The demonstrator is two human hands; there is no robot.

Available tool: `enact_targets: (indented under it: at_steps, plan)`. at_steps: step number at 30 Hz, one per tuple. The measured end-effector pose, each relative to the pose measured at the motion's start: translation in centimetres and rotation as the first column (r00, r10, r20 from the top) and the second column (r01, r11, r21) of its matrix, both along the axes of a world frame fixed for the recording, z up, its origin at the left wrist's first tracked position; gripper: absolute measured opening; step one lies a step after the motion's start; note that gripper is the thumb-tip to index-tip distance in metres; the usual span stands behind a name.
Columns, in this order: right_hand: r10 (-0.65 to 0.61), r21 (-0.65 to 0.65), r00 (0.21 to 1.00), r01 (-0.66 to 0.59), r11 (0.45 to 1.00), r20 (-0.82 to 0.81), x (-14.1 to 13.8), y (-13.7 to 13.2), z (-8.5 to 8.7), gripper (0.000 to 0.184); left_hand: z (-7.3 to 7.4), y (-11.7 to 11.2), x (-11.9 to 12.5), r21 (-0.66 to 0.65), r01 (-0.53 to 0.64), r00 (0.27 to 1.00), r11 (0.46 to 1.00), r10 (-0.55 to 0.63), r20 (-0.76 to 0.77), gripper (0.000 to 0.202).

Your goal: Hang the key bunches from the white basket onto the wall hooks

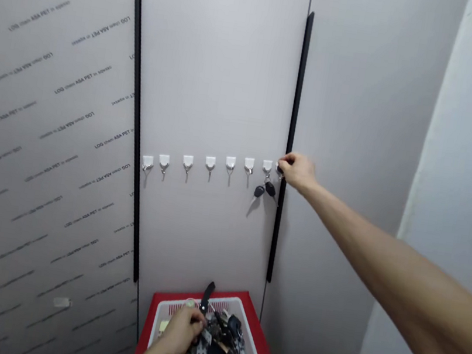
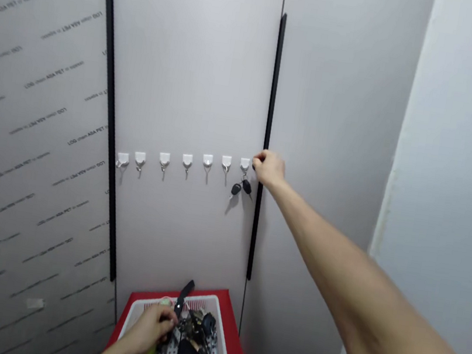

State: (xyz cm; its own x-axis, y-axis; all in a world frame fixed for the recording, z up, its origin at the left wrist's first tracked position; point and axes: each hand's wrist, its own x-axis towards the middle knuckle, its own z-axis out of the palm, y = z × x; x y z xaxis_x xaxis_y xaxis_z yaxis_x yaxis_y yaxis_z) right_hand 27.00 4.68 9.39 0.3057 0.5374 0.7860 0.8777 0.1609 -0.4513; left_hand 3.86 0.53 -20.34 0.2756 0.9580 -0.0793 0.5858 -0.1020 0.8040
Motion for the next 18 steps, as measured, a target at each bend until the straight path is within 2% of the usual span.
enact_targets:
  at_steps: [2,5,7,9,11,13,18]
  plan:
    - [0.022,-0.008,0.995,-0.023,1.0,-0.094,0.6,0.3,-2.6,0.027,-0.5,-0.3,-0.2,0.057,-0.022,0.998,0.998,0.025,-0.05,0.023]
    - [0.137,-0.147,0.96,-0.177,0.973,-0.246,0.8,0.6,-5.9,0.049,-0.3,-0.9,-0.3,0.215,-0.049,0.985,0.975,0.082,-0.151,0.021]
    - [0.173,-0.209,0.934,-0.245,0.947,-0.312,0.3,0.8,-7.3,0.05,0.0,-1.4,-0.2,0.268,-0.063,0.968,0.961,0.124,-0.219,0.022]
    - [0.186,-0.221,0.924,-0.269,0.937,-0.334,-0.3,1.2,-7.8,0.04,0.0,-1.7,-0.1,0.297,-0.06,0.953,0.953,0.143,-0.266,0.022]
    - [0.205,-0.208,0.92,-0.284,0.936,-0.335,-0.5,1.5,-7.6,0.029,0.0,-1.8,-0.1,0.311,-0.052,0.95,0.949,0.143,-0.278,0.022]
    - [0.221,-0.182,0.915,-0.293,0.938,-0.337,-0.4,1.7,-6.5,0.023,-0.1,-1.7,-0.3,0.3,-0.081,0.952,0.951,0.163,-0.259,0.023]
    - [0.168,-0.121,0.936,-0.214,0.969,-0.308,1.1,0.6,-1.6,0.02,0.0,-1.5,-0.9,0.26,-0.184,0.953,0.948,0.237,-0.191,0.022]
